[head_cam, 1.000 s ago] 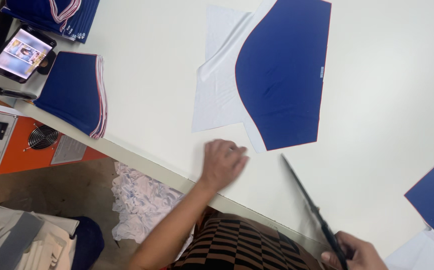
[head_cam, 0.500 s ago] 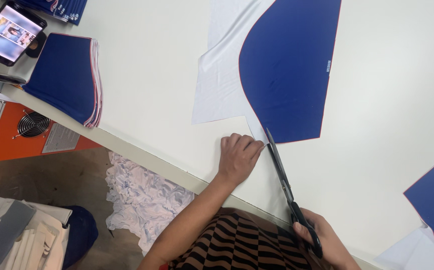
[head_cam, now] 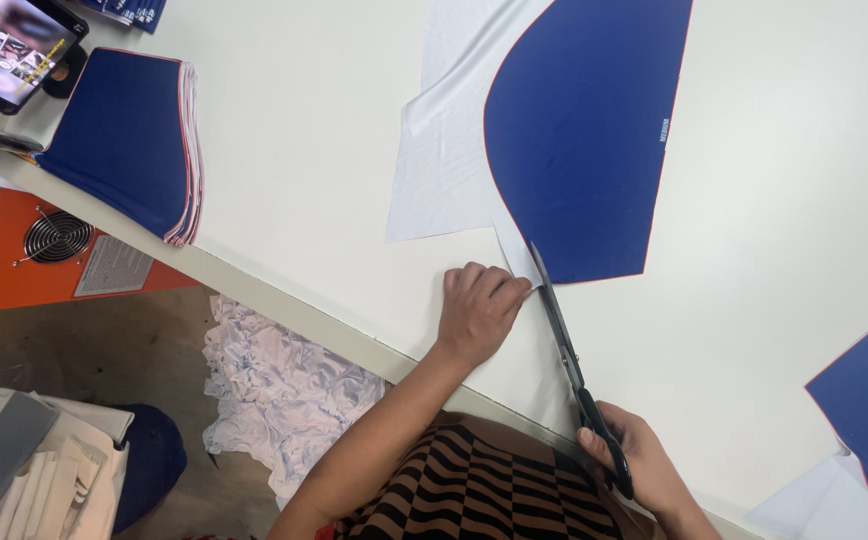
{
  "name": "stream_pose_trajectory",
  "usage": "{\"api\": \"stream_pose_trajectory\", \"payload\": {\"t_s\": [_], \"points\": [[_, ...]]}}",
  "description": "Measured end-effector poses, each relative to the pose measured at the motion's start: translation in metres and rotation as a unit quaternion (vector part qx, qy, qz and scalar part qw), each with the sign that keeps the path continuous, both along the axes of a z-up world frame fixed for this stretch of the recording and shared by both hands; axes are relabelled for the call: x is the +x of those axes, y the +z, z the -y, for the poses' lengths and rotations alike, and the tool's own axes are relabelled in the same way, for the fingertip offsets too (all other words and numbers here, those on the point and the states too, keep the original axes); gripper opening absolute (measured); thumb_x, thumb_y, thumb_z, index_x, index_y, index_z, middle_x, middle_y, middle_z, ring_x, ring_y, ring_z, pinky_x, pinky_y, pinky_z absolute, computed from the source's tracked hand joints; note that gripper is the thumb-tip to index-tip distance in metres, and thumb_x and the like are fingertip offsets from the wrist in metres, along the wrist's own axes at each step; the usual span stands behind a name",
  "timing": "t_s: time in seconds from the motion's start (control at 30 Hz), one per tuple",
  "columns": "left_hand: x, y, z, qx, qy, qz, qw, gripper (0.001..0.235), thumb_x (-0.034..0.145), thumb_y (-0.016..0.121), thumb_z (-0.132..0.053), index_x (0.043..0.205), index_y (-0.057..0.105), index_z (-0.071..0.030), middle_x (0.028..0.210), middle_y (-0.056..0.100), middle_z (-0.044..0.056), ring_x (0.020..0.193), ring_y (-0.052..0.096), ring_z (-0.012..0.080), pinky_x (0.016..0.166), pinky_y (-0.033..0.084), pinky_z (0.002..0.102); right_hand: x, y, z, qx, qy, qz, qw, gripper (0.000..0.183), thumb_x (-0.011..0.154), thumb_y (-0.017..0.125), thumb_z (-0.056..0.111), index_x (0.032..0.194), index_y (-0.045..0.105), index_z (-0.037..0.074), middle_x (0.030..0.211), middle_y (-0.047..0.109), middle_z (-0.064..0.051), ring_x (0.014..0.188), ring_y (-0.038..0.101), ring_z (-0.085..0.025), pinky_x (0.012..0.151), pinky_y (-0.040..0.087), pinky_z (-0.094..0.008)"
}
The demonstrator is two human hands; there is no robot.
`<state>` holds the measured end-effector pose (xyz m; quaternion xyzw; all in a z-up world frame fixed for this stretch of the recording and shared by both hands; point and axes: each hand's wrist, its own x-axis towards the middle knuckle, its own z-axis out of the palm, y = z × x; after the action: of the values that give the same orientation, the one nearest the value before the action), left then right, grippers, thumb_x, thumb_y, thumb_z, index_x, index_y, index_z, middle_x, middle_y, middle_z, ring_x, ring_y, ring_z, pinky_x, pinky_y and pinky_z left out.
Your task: The person uses shears to cut blue fabric pieces along a white paper pattern on a white worktable. They repeatedly trim the edges, flip the fabric, and reposition it to complete the cut. Finished pieces are stacked on the table.
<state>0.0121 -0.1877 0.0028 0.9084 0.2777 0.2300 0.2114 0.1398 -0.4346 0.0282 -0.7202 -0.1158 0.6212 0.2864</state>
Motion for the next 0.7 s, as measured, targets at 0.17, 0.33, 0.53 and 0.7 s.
{"api": "stream_pose_trajectory", "payload": {"t_s": [0.17, 0.33, 0.53, 0.7], "points": [[-0.001, -0.001, 0.001, -0.006, 0.001, 0.005, 1.0, 0.008, 0.095, 0.072, -0.024, 0.101, 0.074, -0.018, 0.093, 0.062, -0.005, 0.093, 0.052, 0.0172, 0.086, 0.035, 0.037, 0.008, 0.0, 0.002, -0.021, 0.021, 0.024, 0.999, 0.053, 0.076, 0.079, 0.049, 0.088, 0.07, -0.002, 0.047, 0.051, -0.001, 0.038, 0.05, -0.015, 0.038, 0.036, -0.03], [-0.001, -0.002, 0.001, -0.012, 0.002, -0.007, 1.0, 0.008, 0.095, 0.072, -0.023, 0.102, 0.074, -0.018, 0.093, 0.062, -0.005, 0.094, 0.052, 0.0173, 0.086, 0.035, 0.038, 0.01, 0.0, 0.003, -0.043, 0.031, 0.04, 0.998, 0.047, 0.076, 0.081, 0.045, 0.078, 0.07, -0.001, 0.044, 0.051, -0.003, 0.036, 0.049, -0.015, 0.037, 0.034, -0.03], [0.001, 0.0, 0.0, -0.004, 0.005, -0.012, 1.0, 0.005, 0.095, 0.072, -0.021, 0.099, 0.074, -0.019, 0.091, 0.061, -0.005, 0.092, 0.052, 0.0177, 0.086, 0.035, 0.038, 0.014, 0.004, 0.0, -0.062, 0.037, 0.041, 0.997, 0.048, 0.077, 0.083, 0.044, 0.072, 0.067, -0.001, 0.045, 0.05, -0.002, 0.036, 0.048, -0.015, 0.037, 0.033, -0.03], [-0.001, 0.0, 0.001, -0.014, 0.0, 0.001, 1.0, 0.004, 0.095, 0.072, -0.021, 0.098, 0.073, -0.019, 0.091, 0.061, -0.006, 0.093, 0.053, 0.0172, 0.085, 0.035, 0.038, 0.016, 0.004, 0.002, -0.068, 0.026, 0.02, 0.997, 0.045, 0.076, 0.082, 0.042, 0.074, 0.069, -0.001, 0.044, 0.05, -0.003, 0.034, 0.051, -0.017, 0.036, 0.036, -0.029]]}}
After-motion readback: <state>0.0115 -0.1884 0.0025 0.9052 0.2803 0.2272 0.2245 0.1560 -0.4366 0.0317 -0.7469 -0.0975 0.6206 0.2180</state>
